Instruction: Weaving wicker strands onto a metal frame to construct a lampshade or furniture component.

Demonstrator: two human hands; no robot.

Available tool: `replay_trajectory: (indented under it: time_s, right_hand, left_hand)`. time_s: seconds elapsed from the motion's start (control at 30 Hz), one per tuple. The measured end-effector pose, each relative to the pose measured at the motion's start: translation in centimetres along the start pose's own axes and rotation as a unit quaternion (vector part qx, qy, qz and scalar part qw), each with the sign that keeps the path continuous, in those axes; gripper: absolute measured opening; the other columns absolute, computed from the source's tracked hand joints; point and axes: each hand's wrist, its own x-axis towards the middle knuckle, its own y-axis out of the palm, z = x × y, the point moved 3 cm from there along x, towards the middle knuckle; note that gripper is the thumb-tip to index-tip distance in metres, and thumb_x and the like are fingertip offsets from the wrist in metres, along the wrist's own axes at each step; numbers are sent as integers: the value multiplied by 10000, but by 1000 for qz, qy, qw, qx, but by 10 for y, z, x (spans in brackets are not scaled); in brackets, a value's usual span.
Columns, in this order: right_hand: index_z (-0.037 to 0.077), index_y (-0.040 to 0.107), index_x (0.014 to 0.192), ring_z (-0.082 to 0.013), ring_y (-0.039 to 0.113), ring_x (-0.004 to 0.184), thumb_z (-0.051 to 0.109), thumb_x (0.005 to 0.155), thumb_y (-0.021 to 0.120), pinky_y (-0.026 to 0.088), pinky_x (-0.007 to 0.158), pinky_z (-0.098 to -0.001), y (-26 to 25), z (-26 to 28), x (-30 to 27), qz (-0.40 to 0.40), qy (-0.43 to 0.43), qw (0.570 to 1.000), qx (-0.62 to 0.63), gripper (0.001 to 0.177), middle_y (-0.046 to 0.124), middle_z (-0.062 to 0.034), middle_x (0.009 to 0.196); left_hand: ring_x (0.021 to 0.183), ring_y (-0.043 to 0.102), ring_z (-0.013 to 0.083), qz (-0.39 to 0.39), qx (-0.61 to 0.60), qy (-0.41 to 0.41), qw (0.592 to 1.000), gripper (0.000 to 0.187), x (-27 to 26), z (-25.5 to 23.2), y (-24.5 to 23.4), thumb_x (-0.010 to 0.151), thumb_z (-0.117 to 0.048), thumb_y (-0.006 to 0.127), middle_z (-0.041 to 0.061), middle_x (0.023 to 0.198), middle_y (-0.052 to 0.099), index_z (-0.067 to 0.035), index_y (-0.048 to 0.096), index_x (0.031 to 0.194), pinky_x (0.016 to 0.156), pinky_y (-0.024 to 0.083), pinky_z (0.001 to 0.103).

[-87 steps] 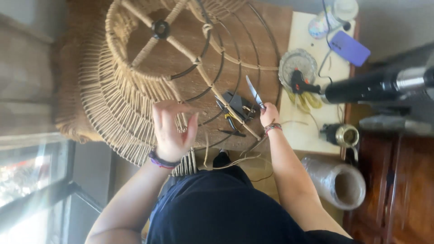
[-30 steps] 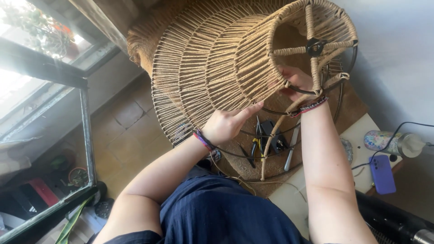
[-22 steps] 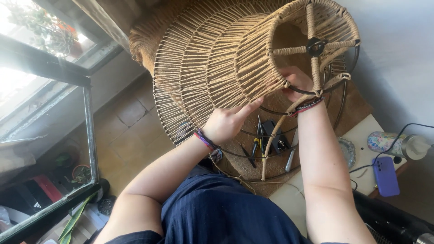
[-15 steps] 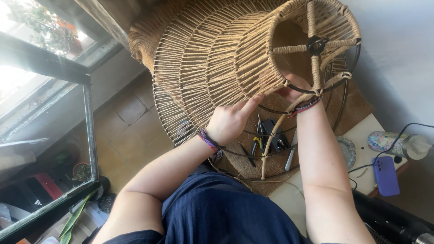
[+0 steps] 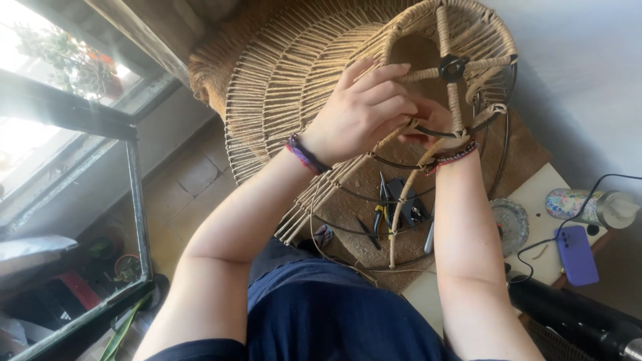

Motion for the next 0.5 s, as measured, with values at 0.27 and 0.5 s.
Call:
replay_trajectory:
  time_s: [0.27, 0.5]
  right_hand:
    - [120, 568, 779, -75, 452, 629, 307, 931, 777, 351, 564, -186, 8, 34, -6, -33, -135, 989, 48, 319, 542, 4, 782]
    - [137, 572, 831, -135, 352, 753, 208, 1002, 632, 308, 626, -256, 14, 9, -8, -47, -314, 929, 192, 195, 407, -10, 768]
  left_hand:
    - [1347, 459, 239, 5, -39, -1, 999, 158, 2, 4, 2, 936, -207, 737, 23, 1113, 633, -144, 678, 1068, 1152, 284, 528]
    - [1080, 593, 226, -40, 66, -52, 996, 262, 23, -16, 14, 971, -327, 692, 29, 890, 648, -126, 709, 804, 1105, 290, 546]
